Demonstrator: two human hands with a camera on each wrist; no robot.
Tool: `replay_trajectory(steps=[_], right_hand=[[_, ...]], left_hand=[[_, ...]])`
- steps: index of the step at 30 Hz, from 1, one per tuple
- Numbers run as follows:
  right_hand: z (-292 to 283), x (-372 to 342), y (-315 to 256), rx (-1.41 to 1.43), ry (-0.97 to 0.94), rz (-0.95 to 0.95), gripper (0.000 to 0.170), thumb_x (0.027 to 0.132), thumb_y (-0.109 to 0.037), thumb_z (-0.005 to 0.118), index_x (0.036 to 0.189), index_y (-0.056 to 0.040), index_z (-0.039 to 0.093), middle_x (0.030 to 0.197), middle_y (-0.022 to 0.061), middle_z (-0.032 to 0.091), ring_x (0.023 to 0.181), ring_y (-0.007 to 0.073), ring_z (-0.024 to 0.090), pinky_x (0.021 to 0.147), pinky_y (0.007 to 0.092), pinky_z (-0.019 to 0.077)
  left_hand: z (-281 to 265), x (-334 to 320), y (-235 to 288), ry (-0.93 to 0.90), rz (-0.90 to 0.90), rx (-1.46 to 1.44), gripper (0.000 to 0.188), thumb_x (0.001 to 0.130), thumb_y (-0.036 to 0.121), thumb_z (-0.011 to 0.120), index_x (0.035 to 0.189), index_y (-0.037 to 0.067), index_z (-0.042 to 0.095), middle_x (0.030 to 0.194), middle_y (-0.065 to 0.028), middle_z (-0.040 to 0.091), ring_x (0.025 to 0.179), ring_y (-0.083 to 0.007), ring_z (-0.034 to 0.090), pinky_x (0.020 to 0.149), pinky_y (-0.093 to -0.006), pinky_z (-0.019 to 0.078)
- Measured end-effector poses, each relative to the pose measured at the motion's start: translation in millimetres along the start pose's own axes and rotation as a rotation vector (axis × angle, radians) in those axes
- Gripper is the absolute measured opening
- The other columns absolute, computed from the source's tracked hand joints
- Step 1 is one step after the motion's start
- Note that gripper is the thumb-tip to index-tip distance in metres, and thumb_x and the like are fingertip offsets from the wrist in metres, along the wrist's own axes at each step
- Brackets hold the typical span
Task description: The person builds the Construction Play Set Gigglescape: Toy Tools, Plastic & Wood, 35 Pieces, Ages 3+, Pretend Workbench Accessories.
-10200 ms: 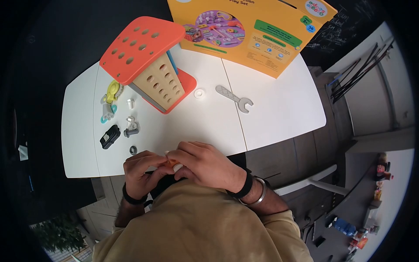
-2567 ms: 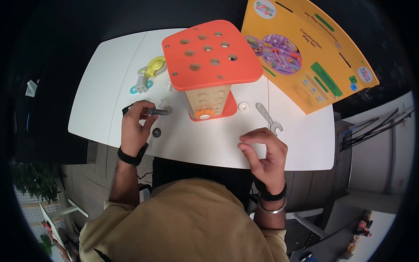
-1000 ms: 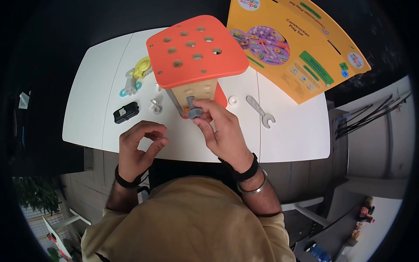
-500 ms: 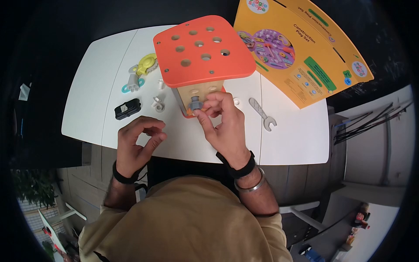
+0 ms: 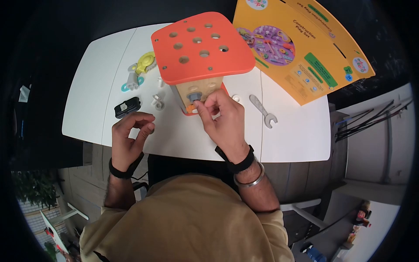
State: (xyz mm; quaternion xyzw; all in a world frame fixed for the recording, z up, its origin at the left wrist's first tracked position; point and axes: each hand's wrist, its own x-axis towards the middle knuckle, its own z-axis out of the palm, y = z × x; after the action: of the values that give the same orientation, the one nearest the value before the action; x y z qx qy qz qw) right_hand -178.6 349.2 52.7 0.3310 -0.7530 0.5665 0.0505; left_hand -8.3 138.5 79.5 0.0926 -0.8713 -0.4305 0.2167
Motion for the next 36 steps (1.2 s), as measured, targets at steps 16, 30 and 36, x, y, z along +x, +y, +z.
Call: replay_trajectory(steps=[16, 30, 36], right_hand=[[-10, -15, -11, 0.023, -0.032, -0.037, 0.030, 0.094, -0.008, 0.088, 0.083, -0.0051, 0.060, 0.065, 0.0013, 0.064, 0.055, 0.0073, 0.060, 0.053, 0.0244, 0.0473], [-8, -27, -16, 0.062, -0.128, -0.137, 0.032, 0.091, -0.005, 0.091, 0.080, -0.0062, 0.060, 0.065, 0.0026, 0.061, 0.054, 0.0101, 0.060, 0.052, 0.0264, 0.0470], [-4, -31, -17, 0.085, -0.142, -0.152, 0.033, 0.089, -0.004, 0.092, 0.080, -0.0062, 0.060, 0.066, 0.0036, 0.059, 0.054, 0.0120, 0.059, 0.051, 0.0278, 0.0456]], left_hand=[[0, -4, -47, -0.152, -0.077, 0.439, 0.035, 0.083, 0.004, 0.087, 0.116, 0.007, 0.075, 0.106, -0.0106, 0.079, 0.098, -0.0337, 0.077, 0.082, -0.0456, 0.0615], [11, -8, -71, -0.196, -0.129, 0.529, 0.041, 0.077, 0.002, 0.090, 0.115, 0.008, 0.073, 0.103, -0.0089, 0.079, 0.092, -0.0305, 0.078, 0.080, -0.0434, 0.0610], [12, -9, -74, -0.216, -0.137, 0.515, 0.039, 0.079, -0.001, 0.086, 0.115, 0.007, 0.072, 0.102, -0.0107, 0.079, 0.094, -0.0317, 0.078, 0.081, -0.0440, 0.0615]])
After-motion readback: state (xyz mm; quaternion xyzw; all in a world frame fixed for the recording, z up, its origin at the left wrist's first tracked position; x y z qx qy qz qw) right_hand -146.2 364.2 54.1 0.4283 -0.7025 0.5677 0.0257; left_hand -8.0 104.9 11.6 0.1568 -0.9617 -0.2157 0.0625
